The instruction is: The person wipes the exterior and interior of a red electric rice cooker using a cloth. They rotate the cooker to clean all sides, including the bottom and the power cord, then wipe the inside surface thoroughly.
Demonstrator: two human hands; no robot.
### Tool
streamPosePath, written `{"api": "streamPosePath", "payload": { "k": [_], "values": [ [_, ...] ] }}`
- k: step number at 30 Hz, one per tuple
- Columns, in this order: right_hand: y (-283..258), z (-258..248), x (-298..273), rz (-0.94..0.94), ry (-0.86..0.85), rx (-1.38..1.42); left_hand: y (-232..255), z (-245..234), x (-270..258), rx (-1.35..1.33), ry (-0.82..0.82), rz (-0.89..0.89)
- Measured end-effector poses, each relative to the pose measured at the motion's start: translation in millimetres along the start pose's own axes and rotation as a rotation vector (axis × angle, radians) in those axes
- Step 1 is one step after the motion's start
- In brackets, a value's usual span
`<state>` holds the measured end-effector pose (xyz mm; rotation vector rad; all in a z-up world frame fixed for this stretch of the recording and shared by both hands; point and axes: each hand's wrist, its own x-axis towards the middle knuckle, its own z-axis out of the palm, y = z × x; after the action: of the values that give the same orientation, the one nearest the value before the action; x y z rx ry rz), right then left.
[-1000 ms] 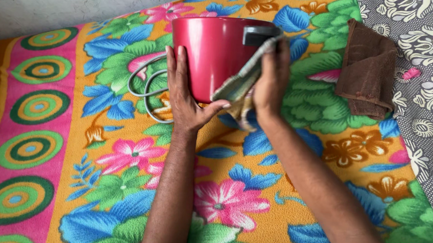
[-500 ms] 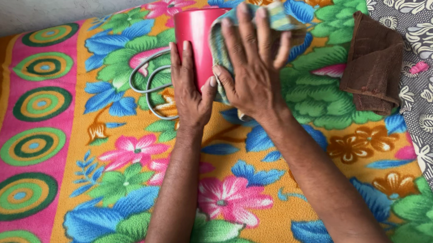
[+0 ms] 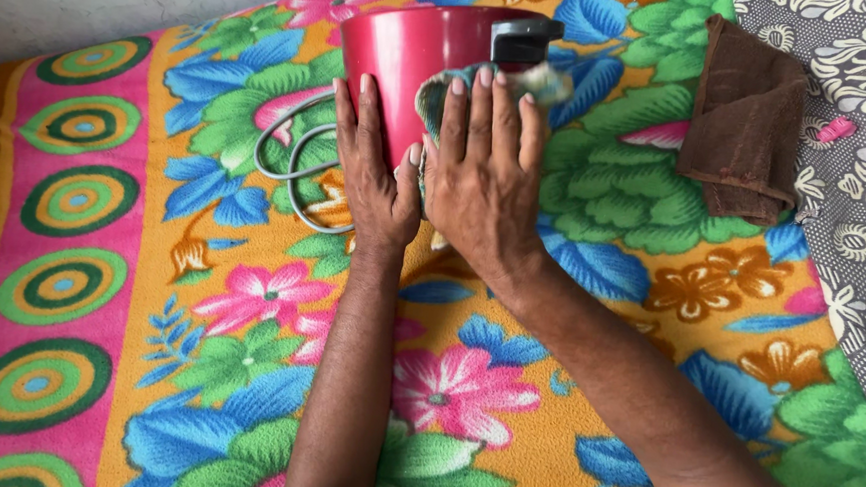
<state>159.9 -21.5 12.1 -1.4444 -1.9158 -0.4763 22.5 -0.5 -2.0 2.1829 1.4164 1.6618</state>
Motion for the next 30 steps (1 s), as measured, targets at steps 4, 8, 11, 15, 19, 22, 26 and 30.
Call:
{"api": "streamPosePath", "payload": {
  "k": [4,8,11,15,19,22,26,30],
  "values": [
    [4.5,-1.5,9.5,-0.042,0.033,-0.069,-1.7,1.0,0.8,0.011,0.020,-0.032],
    [28.9,-4.0,27.5,-0.005,-0.037,0.132,-3.0,3.9,-5.3,0.031,0.022,-0.049],
    [38.8,-5.8,33.7,-0.018,-0.031,0.196,-1.6,5.5,-6.6,0.015,0.019,-0.050],
    [40.6,-7.3,34.2,0.029,0.043,0.137,3.8,8.9,-11.4,0.020,0.027,-0.002],
    [38.6,-4.6,27.8,0.077,0.153,0.164,8.4,11.6,-16.8,0.041,0.022,0.027],
    [41.8,5.8,16.3,-0.036,0.363,0.247,5.4,9.0,-13.4,-0.036,0.047,0.034],
    [59.3,36.5,-7.4,-0.008,0.612,0.626,-8.5,0.3,-14.4,-0.089,-0.017,0.027],
    [85.8,72.9,-3.3,0.375,0.662,0.942,-15.3,-0.2,-13.2,-0.155,-0.027,0.042]
  ]
}}
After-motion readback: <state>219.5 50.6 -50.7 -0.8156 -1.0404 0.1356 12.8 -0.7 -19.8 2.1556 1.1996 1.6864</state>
